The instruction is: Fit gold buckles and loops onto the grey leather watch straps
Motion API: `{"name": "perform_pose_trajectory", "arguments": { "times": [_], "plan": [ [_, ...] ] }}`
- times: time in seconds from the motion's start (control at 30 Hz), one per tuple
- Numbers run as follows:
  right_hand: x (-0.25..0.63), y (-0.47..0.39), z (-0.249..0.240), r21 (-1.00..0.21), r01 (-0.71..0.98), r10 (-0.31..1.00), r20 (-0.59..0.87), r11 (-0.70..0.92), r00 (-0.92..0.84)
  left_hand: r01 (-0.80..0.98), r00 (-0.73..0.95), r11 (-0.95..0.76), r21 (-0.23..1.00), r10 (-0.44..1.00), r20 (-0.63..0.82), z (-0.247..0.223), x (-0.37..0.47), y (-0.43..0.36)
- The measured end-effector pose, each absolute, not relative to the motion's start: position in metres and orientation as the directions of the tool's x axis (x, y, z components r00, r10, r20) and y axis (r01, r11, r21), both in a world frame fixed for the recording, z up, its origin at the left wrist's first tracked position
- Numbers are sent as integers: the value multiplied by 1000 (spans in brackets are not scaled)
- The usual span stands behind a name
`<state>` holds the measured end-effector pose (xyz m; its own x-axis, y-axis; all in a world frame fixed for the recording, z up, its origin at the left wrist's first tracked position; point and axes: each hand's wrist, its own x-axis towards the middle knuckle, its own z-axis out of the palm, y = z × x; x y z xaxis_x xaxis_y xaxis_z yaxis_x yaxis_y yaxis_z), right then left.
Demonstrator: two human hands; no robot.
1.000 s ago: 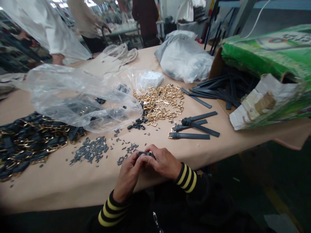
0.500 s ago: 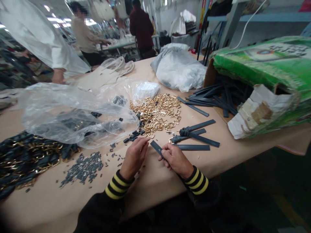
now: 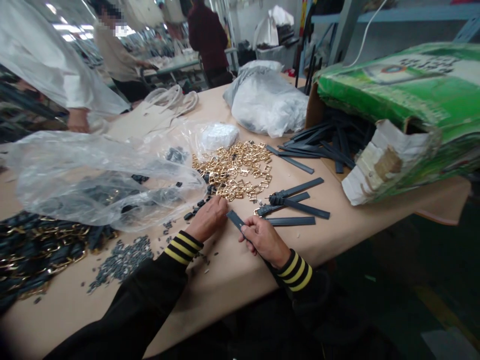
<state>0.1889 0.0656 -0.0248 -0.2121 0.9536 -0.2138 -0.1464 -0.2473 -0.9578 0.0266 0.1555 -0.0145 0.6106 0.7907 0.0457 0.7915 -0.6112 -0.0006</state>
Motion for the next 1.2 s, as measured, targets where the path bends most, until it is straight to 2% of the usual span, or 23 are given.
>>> {"name": "perform_pose_trajectory", "arguments": {
  "times": [0.13, 0.3, 0.33, 0.4, 0.43, 0.47, 0.5, 0.57, 0.63, 0.77, 0.9, 1.07, 1.13, 1.2],
  "plan": [
    [188, 65, -24, -969, -122, 960, -185, -214, -212, 816, 571, -577, 38, 814, 102, -19, 19, 143],
    [184, 65, -23, -944, -223, 959, -201, -244, -198, 846, 483, -506, 168, 861, 160, -11, 4, 120],
    [183, 65, -21, -944, -226, 961, -199, -241, -194, 843, 445, -471, 261, 882, 156, -6, 1, 116],
    [179, 64, -18, -952, -210, 964, -184, -223, -192, 742, 345, -314, 592, 936, 65, 6, -6, 106],
    [177, 64, -17, -957, -200, 965, -173, -213, -199, 607, 303, -172, 776, 953, -25, 13, -8, 101],
    [174, 63, -15, -960, -194, 964, -161, -203, -213, 435, 280, -19, 900, 953, -116, 19, -11, 95],
    [170, 62, -13, -960, -196, 960, -153, -201, -235, 262, 271, 123, 957, 942, -196, 24, -12, 90],
    [163, 59, -10, -949, -218, 938, -155, -229, -309, 30, 275, 300, 953, 914, -296, 31, -14, 79],
    [156, 55, -8, -932, -234, 905, -171, -277, -390, -76, 288, 392, 917, 889, -356, 33, -13, 69],
    [149, 49, -7, -913, -259, 878, -178, -316, -443, -134, 296, 458, 879, 865, -405, 28, -13, 55],
    [149, 46, -9, -921, -236, 861, -166, -310, -480, -189, 300, 442, 877, 876, -377, 21, -14, 47],
    [150, 44, -14, -957, -183, 880, -120, -226, -459, -191, 296, 429, 883, 883, -365, 13, -13, 37],
    [150, 42, -15, -959, -156, 884, -144, -235, -445, -125, 261, 400, 908, 896, -359, 11, -13, 31],
    [151, 41, -15, -938, -163, 859, -199, -307, -471, -10, 220, 300, 954, 931, -290, 10, -13, 27]
  ]
}}
